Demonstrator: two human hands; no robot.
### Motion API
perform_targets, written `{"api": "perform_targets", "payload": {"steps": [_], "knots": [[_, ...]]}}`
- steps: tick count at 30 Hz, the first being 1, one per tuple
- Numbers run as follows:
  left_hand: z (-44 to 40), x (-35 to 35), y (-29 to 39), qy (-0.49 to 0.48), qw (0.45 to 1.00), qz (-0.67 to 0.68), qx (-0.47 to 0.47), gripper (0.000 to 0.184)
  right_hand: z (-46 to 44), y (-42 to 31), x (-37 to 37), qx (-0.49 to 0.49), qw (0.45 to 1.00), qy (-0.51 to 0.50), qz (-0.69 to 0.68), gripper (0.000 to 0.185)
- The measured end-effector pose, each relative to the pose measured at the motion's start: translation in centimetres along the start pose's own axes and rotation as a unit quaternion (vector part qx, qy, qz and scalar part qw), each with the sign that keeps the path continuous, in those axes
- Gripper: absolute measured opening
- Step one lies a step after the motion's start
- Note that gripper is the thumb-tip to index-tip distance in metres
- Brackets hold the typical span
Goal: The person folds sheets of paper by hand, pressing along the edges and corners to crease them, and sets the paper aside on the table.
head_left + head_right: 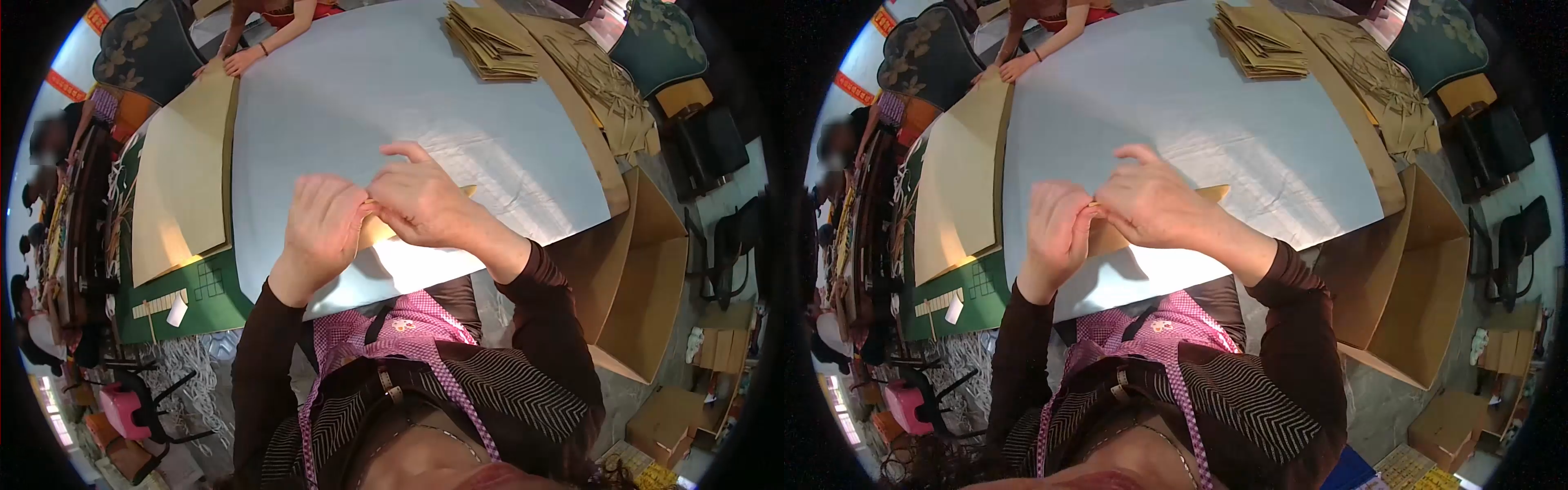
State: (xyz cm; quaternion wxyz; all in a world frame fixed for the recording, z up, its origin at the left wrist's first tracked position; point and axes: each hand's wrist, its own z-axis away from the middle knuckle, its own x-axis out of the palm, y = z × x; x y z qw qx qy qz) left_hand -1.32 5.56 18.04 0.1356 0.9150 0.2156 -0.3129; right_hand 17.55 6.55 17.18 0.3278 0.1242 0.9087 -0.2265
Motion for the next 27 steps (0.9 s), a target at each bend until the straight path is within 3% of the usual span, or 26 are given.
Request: {"api": "perform_targets", "payload": {"steps": [7, 9, 13, 16, 18, 19, 21, 27], "knots": [[0.4, -0.6, -0.8, 0.039, 0.998, 0.031, -0.04, 0.011, 3.7, 1.6, -1.6, 0.057, 0.998, -0.017, -0.037, 0.015], [0.7, -1.4, -1.1, 0.075, 0.981, 0.092, -0.156, 0.006, 5.3, 2.2, -2.9, 0.124, 0.988, -0.068, -0.06, 0.019], [0.8, -2.9, -2.1, 0.115, 0.952, 0.155, -0.238, 0.015, 9.3, 2.9, -5.2, 0.183, 0.979, -0.054, -0.076, 0.02], [0.6, -2.7, -2.4, 0.18, 0.903, 0.256, -0.294, 0.014, 11.5, 2.7, -6.9, 0.27, 0.954, -0.031, -0.129, 0.024], [0.8, -2.2, -2.7, 0.178, 0.901, 0.264, -0.295, 0.014, 13.0, 2.8, -7.0, 0.396, 0.86, 0.033, -0.32, 0.025], [0.8, -1.8, -2.8, 0.191, 0.888, 0.284, -0.308, 0.014, 13.6, 2.8, -6.6, 0.397, 0.86, 0.033, -0.32, 0.025], [0.7, -0.8, -3.0, 0.203, 0.874, 0.303, -0.321, 0.014, 14.7, 2.7, -5.4, 0.394, 0.807, 0.143, -0.416, 0.027], [0.8, 1.6, -3.5, 0.21, 0.839, 0.359, -0.352, 0.013, 16.0, 3.2, -3.3, 0.389, 0.789, 0.177, -0.442, 0.028]]}}
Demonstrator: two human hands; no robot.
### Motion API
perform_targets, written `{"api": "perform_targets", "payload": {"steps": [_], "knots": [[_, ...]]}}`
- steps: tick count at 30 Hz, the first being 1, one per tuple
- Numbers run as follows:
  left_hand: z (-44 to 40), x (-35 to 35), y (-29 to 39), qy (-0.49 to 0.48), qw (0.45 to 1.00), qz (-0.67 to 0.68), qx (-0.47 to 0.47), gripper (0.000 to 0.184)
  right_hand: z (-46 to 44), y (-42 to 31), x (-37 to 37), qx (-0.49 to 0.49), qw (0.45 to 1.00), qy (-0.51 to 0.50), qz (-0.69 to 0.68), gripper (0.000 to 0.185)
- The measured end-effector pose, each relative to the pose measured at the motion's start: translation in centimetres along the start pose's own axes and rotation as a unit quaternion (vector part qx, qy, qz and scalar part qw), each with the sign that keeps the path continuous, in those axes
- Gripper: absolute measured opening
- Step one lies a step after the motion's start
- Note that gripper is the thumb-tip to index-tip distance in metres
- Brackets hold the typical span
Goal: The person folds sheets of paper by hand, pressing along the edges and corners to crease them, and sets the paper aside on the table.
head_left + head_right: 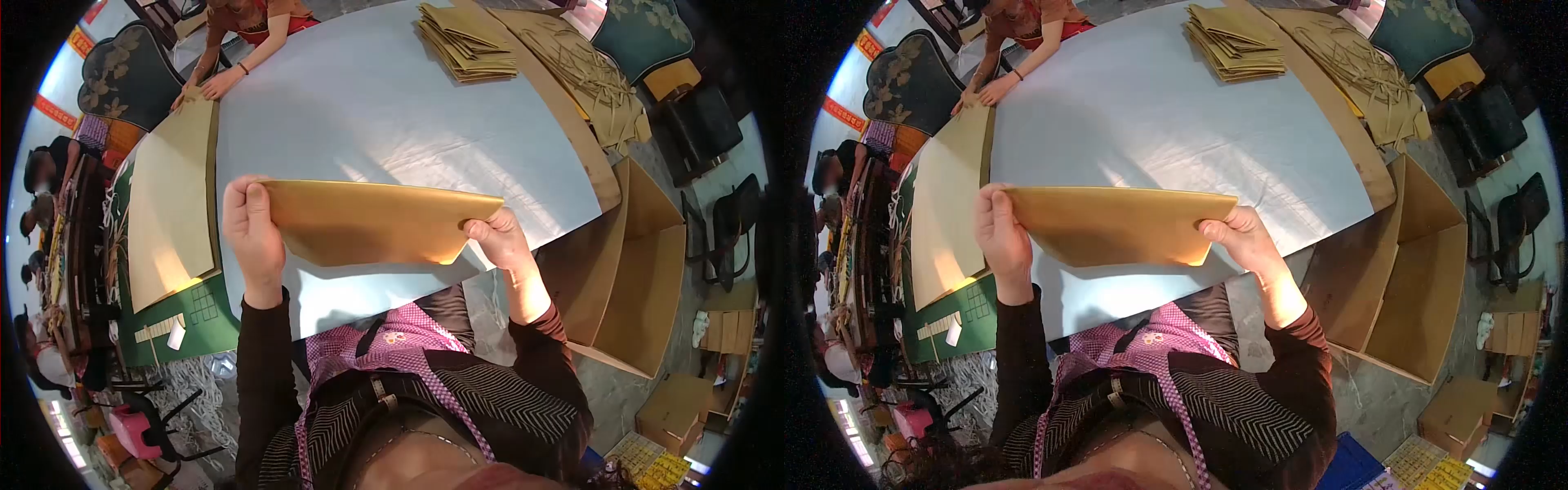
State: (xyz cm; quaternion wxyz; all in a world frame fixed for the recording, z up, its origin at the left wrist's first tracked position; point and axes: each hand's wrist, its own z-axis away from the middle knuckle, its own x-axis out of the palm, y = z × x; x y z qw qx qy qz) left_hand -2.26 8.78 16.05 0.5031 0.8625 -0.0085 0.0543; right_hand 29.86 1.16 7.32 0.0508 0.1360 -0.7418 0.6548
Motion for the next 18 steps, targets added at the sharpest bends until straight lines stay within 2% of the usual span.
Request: {"api": "perform_targets", "payload": {"steps": [3, 5, 6, 8, 9, 10, 11, 13, 14, 16, 18], "knots": [[-0.1, 0.2, -1.8, -0.023, 0.997, -0.061, -0.037, 0.014, -0.4, -0.5, -0.9, 0.005, 0.999, 0.018, -0.045, 0.024], [-0.4, 1.0, -3.1, -0.083, 0.98, -0.175, -0.04, 0.017, -1.0, -1.7, -1.9, -0.037, 0.995, 0.091, -0.01, 0.025], [-0.3, 1.4, -3.3, -0.109, 0.98, -0.145, -0.087, 0.024, -1.1, -2.6, -3.2, -0.011, 0.995, 0.099, -0.003, 0.025], [-0.7, 2.4, -4.5, -0.121, 0.978, -0.126, -0.11, 0.027, -1.9, -4.7, -5.0, -0.032, 0.979, 0.185, 0.081, 0.023], [-0.9, 2.7, -5.4, -0.13, 0.976, -0.11, -0.133, 0.029, -2.4, -6.0, -6.8, -0.066, 0.981, 0.167, 0.068, 0.023], [-1.1, 2.7, -6.4, -0.146, 0.972, -0.113, -0.147, 0.033, -2.9, -8.2, -8.4, -0.082, 0.976, 0.152, 0.135, 0.025], [-1.4, 2.8, -7.2, -0.143, 0.973, -0.11, -0.147, 0.033, -3.8, -10.6, -8.7, -0.125, 0.962, 0.172, 0.17, 0.022], [-2.4, 3.2, -8.7, -0.19, 0.956, -0.18, -0.134, 0.033, -6.2, -14.8, -10.1, -0.115, 0.903, 0.287, 0.298, 0.023], [-3.0, 3.7, -9.2, -0.186, 0.957, -0.177, -0.135, 0.033, -7.7, -17.1, -9.5, -0.116, 0.876, 0.309, 0.351, 0.025], [-4.3, 5.2, -10.3, -0.229, 0.939, -0.189, -0.175, 0.033, -11.9, -19.2, -12.9, -0.215, 0.858, 0.26, 0.387, 0.027], [-5.5, 6.3, -13.4, -0.261, 0.93, -0.195, -0.17, 0.033, -16.4, -20.3, -14.0, -0.261, 0.829, 0.252, 0.426, 0.027]]}}
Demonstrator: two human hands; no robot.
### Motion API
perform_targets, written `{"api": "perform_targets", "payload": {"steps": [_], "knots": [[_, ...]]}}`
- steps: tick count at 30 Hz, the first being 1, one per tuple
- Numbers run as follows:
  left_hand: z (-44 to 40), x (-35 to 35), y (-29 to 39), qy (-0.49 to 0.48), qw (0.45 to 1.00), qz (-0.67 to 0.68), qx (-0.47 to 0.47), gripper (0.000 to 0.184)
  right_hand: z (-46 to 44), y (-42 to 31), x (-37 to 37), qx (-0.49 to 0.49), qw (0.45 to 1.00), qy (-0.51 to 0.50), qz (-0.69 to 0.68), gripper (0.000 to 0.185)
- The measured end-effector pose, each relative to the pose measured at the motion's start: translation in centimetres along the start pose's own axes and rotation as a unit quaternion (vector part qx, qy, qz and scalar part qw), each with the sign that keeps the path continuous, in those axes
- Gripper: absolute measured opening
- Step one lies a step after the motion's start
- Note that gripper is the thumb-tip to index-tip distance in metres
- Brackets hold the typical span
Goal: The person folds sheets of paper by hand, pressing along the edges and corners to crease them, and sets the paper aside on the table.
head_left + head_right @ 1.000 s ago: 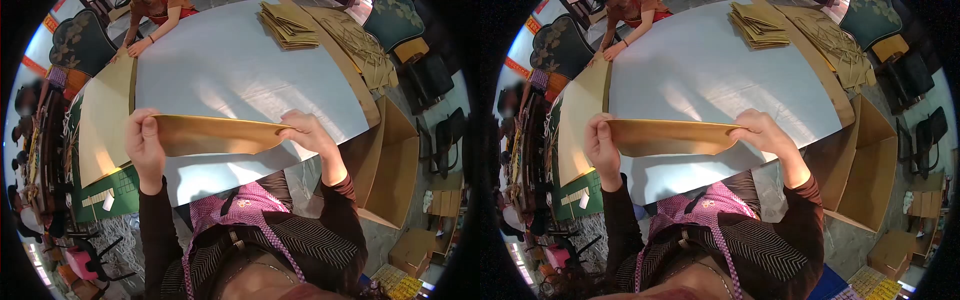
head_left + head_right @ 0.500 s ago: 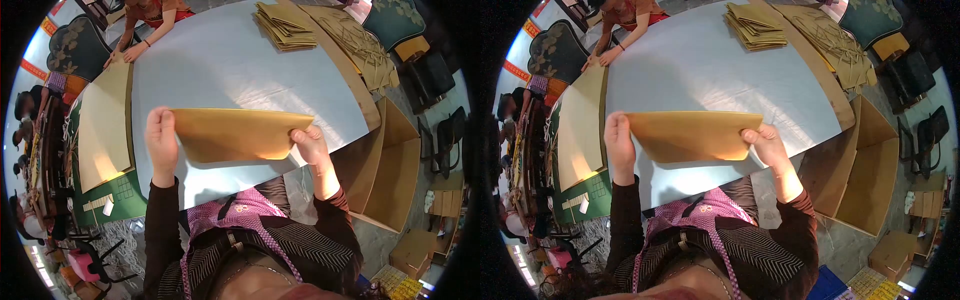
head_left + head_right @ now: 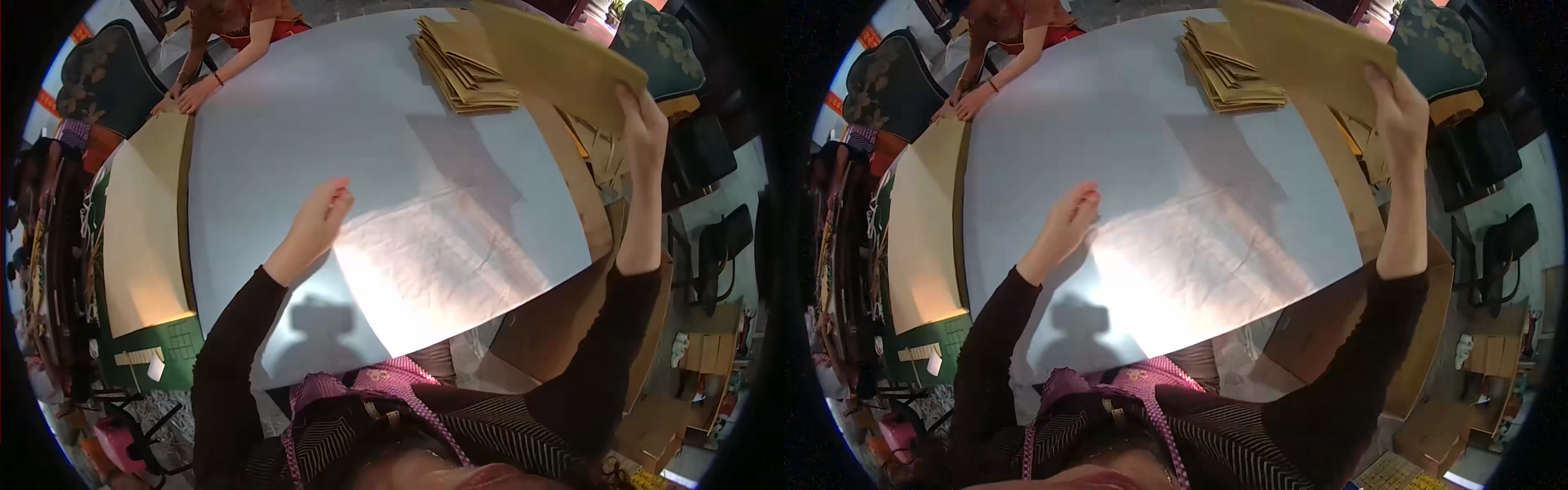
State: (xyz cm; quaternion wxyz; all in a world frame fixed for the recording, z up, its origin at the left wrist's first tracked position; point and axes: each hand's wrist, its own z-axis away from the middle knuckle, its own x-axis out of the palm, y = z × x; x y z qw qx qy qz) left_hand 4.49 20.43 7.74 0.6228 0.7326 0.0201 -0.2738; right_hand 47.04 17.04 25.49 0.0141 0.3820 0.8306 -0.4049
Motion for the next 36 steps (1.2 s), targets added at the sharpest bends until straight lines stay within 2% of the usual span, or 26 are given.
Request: {"api": "perform_targets", "payload": {"steps": [1, 2, 5, 6, 8, 11, 12, 14, 16, 18, 19, 22, 23, 25, 27, 28, 30, 33, 36], "knots": [[-1.4, 0.7, -0.7, -0.031, 0.999, -0.017, 0.009, 0.034, -2.1, 1.6, 0.9, -0.002, 1.0, -0.002, 0.002, 0.027], [-2.7, 1.0, 0.2, -0.062, 0.998, -0.029, 0.006, 0.034, -4.2, 3.7, 1.9, -0.048, 0.998, 0.001, 0.046, 0.027], [-7.4, 3.5, -0.7, -0.083, 0.996, -0.031, 0.012, 0.033, -10.3, 9.5, 6.3, -0.197, 0.974, -0.005, 0.111, 0.024], [-9.1, 4.2, -1.1, -0.086, 0.995, -0.027, 0.038, 0.033, -12.2, 11.5, 7.9, -0.197, 0.974, -0.006, 0.111, 0.024], [-12.5, 5.0, 0.3, -0.084, 0.995, -0.01, 0.05, 0.032, -15.8, 16.0, 11.0, -0.396, 0.901, -0.015, 0.176, 0.023], [-18.0, 6.1, 1.4, -0.079, 0.995, 0.019, 0.063, 0.033, -18.1, 24.1, 16.6, -0.414, 0.888, -0.012, 0.198, 0.023], [-19.7, 6.4, 1.2, -0.072, 0.995, 0.031, 0.065, 0.034, -16.6, 24.7, 17.9, -0.409, 0.891, -0.014, 0.199, 0.023], [-22.4, 7.2, 0.9, -0.067, 0.995, 0.035, 0.058, 0.035, -12.5, 24.5, 20.5, -0.268, 0.905, -0.043, 0.327, 0.028], [-24.2, 7.7, 0.4, -0.061, 0.996, 0.041, 0.052, 0.036, -9.8, 26.6, 21.4, -0.235, 0.914, -0.078, 0.322, 0.03], [-25.3, 8.2, -0.2, -0.11, 0.993, 0.005, 0.048, 0.042, -8.2, 28.3, 21.7, -0.146, 0.927, -0.136, 0.319, 0.035], [-25.8, 8.7, -0.3, -0.113, 0.993, 0.008, 0.045, 0.042, -7.9, 28.9, 21.6, -0.143, 0.926, -0.139, 0.32, 0.035], [-27.2, 10.0, 0.1, -0.105, 0.994, 0.016, 0.031, 0.043, -7.2, 29.2, 20.9, -0.046, 0.935, -0.238, 0.258, 0.043], [-27.5, 10.2, 0.3, -0.09, 0.994, 0.045, 0.047, 0.044, -7.3, 29.0, 20.7, -0.044, 0.936, -0.237, 0.258, 0.043], [-28.3, 10.8, 0.3, -0.078, 0.992, 0.073, 0.062, 0.045, -7.3, 28.8, 20.4, -0.031, 0.951, -0.266, 0.156, 0.045], [-29.1, 11.1, 0.5, -0.078, 0.991, 0.11, -0.028, 0.069, -7.2, 28.4, 20.1, -0.03, 0.946, -0.276, 0.168, 0.046], [-29.5, 11.2, 0.6, -0.08, 0.99, 0.109, -0.026, 0.069, -7.3, 28.1, 20.0, -0.032, 0.941, -0.287, 0.18, 0.048], [-30.3, 11.1, 1.1, -0.109, 0.98, 0.149, -0.069, 0.08, -7.3, 27.6, 19.5, -0.009, 0.941, -0.299, 0.157, 0.049], [-31.4, 11.2, 2.0, -0.078, 0.976, 0.165, -0.122, 0.082, -7.9, 27.5, 19.0, 0.02, 0.938, -0.335, 0.087, 0.051], [-32.5, 10.9, 1.0, -0.091, 0.977, 0.174, -0.084, 0.083, -7.7, 27.5, 18.8, 0.044, 0.936, -0.348, -0.017, 0.053]]}}
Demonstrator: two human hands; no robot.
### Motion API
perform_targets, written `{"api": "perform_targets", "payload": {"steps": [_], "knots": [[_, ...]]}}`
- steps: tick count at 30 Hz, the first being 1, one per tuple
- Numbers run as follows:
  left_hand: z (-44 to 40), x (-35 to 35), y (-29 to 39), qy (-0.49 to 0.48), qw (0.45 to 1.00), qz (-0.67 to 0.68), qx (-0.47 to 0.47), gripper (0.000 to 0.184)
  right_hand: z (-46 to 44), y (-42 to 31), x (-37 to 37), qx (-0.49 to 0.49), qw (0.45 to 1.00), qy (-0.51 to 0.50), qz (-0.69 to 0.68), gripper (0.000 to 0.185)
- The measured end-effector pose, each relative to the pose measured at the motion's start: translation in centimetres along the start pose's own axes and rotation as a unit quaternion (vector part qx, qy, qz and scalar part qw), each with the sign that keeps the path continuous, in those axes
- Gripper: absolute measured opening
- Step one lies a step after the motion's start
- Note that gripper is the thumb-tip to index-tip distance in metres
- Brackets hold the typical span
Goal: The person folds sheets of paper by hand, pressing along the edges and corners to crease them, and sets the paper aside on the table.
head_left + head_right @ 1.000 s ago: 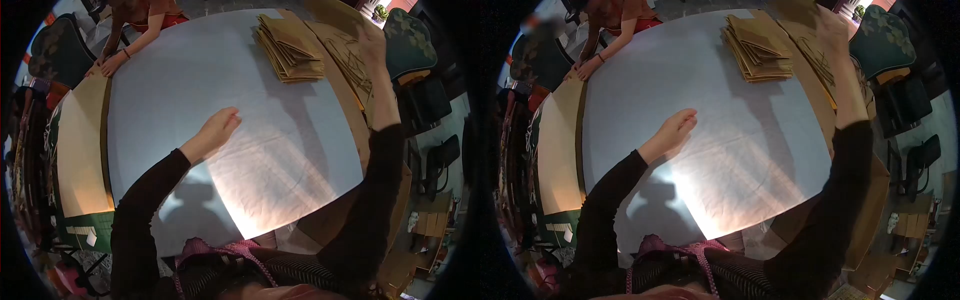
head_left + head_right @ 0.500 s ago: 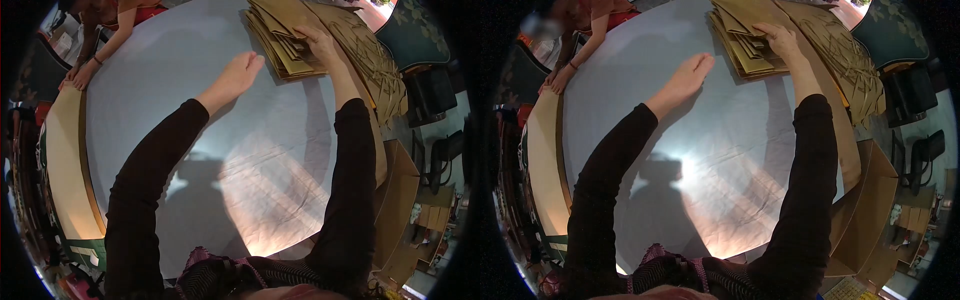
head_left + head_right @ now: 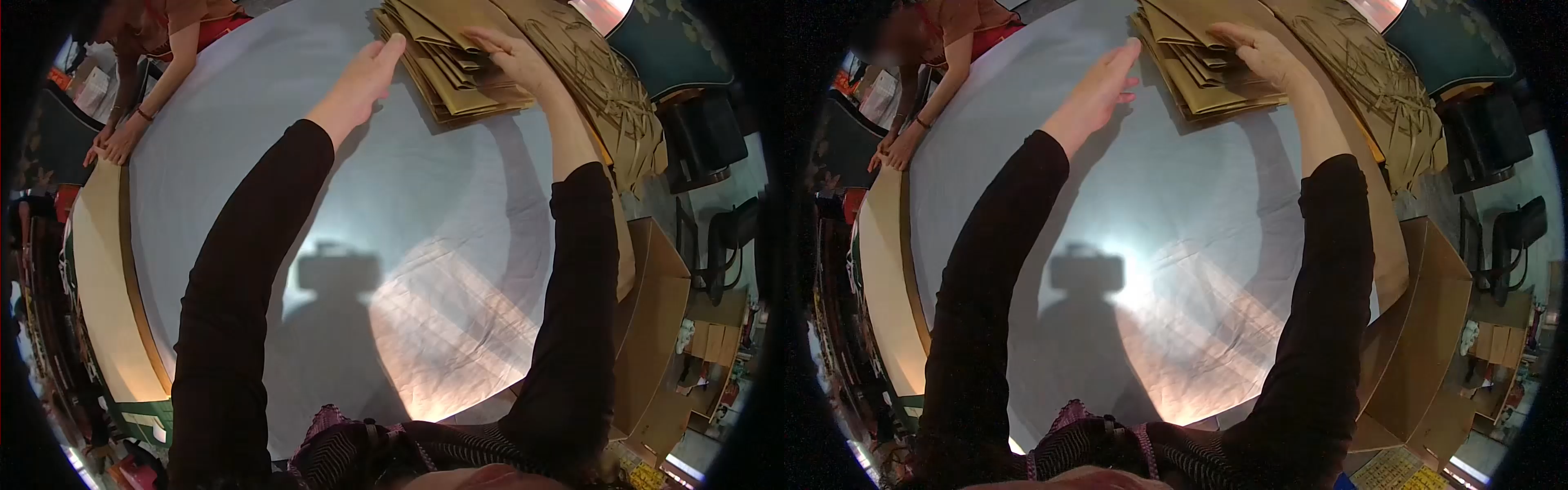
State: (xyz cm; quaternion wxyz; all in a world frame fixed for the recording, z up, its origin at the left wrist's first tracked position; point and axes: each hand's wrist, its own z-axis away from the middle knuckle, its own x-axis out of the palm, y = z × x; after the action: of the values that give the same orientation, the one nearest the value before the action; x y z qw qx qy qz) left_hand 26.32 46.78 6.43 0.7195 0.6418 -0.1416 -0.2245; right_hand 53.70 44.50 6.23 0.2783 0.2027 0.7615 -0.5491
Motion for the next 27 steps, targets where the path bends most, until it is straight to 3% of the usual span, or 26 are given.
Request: {"api": "perform_targets", "payload": {"steps": [5, 7, 9, 12, 14, 16, 17, 19, 20, 22, 27], "knots": [[1.5, -0.1, -1.6, 0.023, 1.0, 0.011, -0.005, 0.079, 0.5, -0.3, -0.1, 0.01, 0.996, 0.048, -0.078, 0.047], [3.2, 0.1, -2.5, 0.028, 1.0, 0.007, -0.012, 0.077, 0.7, 0.0, -0.6, 0.004, 0.997, 0.074, -0.014, 0.044], [5.8, 0.5, -3.8, 0.083, 0.991, -0.082, 0.065, 0.062, 1.2, 0.5, -0.8, -0.001, 0.994, 0.099, 0.048, 0.043], [12.2, 0.3, -6.0, 0.046, 0.979, -0.159, 0.122, 0.052, 2.9, 2.8, -0.8, -0.006, 0.971, 0.238, 0.001, 0.041], [17.6, -0.2, -9.0, 0.044, 0.958, -0.231, 0.165, 0.049, 5.6, 4.3, -0.6, 0.105, 0.947, 0.297, 0.068, 0.039], [23.8, -1.1, -12.0, 0.051, 0.909, -0.334, 0.245, 0.047, 9.7, 6.9, -0.2, 0.168, 0.917, 0.296, 0.206, 0.044], [26.9, -1.4, -12.7, 0.052, 0.883, -0.373, 0.279, 0.047, 12.1, 6.9, 0.1, 0.188, 0.919, 0.275, 0.21, 0.046], [33.9, -1.2, -11.2, 0.001, 0.849, -0.504, 0.159, 0.05, 17.2, 7.2, 1.1, 0.206, 0.923, 0.207, 0.249, 0.048], [36.8, -1.1, -11.4, -0.001, 0.852, -0.505, 0.137, 0.051, 19.5, 7.2, 1.8, 0.204, 0.923, 0.159, 0.284, 0.048], [41.8, -1.2, -12.0, 0.003, 0.855, -0.506, 0.114, 0.053, 23.0, 3.0, 5.0, 0.156, 0.871, 0.173, 0.432, 0.044], [50.6, -1.7, -14.0, 0.029, 0.827, -0.559, 0.047, 0.054, 25.9, -2.4, 8.5, 0.183, 0.902, 0.103, 0.376, 0.046]]}}
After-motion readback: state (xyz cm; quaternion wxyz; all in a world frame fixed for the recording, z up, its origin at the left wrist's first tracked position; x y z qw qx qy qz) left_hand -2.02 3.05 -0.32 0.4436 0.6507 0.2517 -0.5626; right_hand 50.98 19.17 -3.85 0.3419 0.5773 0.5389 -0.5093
